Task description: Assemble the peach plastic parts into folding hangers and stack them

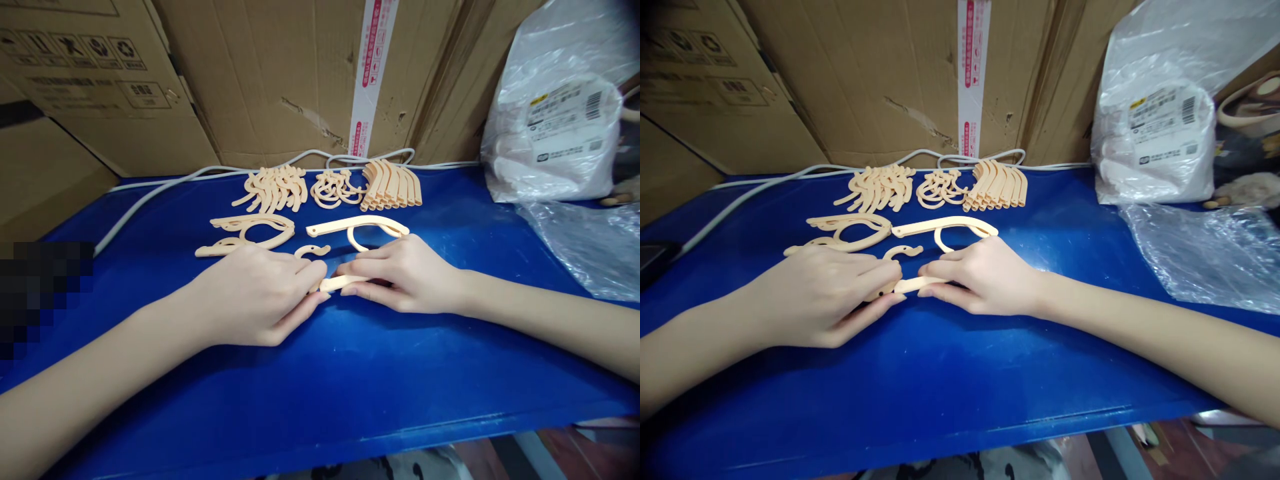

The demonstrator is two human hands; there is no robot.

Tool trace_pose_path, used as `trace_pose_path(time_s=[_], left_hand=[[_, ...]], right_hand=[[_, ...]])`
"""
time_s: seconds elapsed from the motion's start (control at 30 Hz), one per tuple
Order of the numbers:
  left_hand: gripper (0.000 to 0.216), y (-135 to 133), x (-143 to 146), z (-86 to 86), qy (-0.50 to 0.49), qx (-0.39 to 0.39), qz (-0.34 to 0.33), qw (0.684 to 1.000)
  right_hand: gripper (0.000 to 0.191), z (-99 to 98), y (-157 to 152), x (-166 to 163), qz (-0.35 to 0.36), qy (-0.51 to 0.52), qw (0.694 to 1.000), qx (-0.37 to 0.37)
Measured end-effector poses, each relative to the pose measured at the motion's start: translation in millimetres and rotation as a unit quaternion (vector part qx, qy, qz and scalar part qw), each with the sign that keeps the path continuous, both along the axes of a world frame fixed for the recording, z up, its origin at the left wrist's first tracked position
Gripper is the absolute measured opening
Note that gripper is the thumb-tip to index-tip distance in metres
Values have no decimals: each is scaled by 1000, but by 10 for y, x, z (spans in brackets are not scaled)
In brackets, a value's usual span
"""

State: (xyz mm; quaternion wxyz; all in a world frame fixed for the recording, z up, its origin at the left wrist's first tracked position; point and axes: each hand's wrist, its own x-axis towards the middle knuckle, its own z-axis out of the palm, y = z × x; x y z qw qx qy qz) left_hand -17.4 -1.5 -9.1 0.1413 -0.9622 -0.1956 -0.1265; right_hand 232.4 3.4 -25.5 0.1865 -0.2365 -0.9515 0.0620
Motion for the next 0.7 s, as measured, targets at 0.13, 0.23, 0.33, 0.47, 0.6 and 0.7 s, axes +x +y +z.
trace_pose_path(time_s=[0.13, 0.23, 0.33, 0.47, 0.6, 0.7], left_hand=[[29, 4, 12, 31, 27, 23, 23, 999], [29, 4, 16, 44, 21, 31, 37, 999], [29, 1, 24, 48, 12, 46, 44, 998], [27, 0, 37, 58, -3, 53, 49, 997], [26, 2, 34, 90, -11, 46, 50, 998], [27, 9, 17, 119, -15, 55, 61, 996]], right_hand=[[34, -9, 8, 0, -22, 9, 1000, -4], [36, -8, 3, -2, -40, 5, 999, 6], [35, -3, -8, -9, -52, 5, 998, 17], [31, 4, -27, -25, -67, 4, 997, 44], [33, 6, -36, -32, -71, 32, 993, 91], [35, 15, -31, -29, -74, 60, 988, 125]])
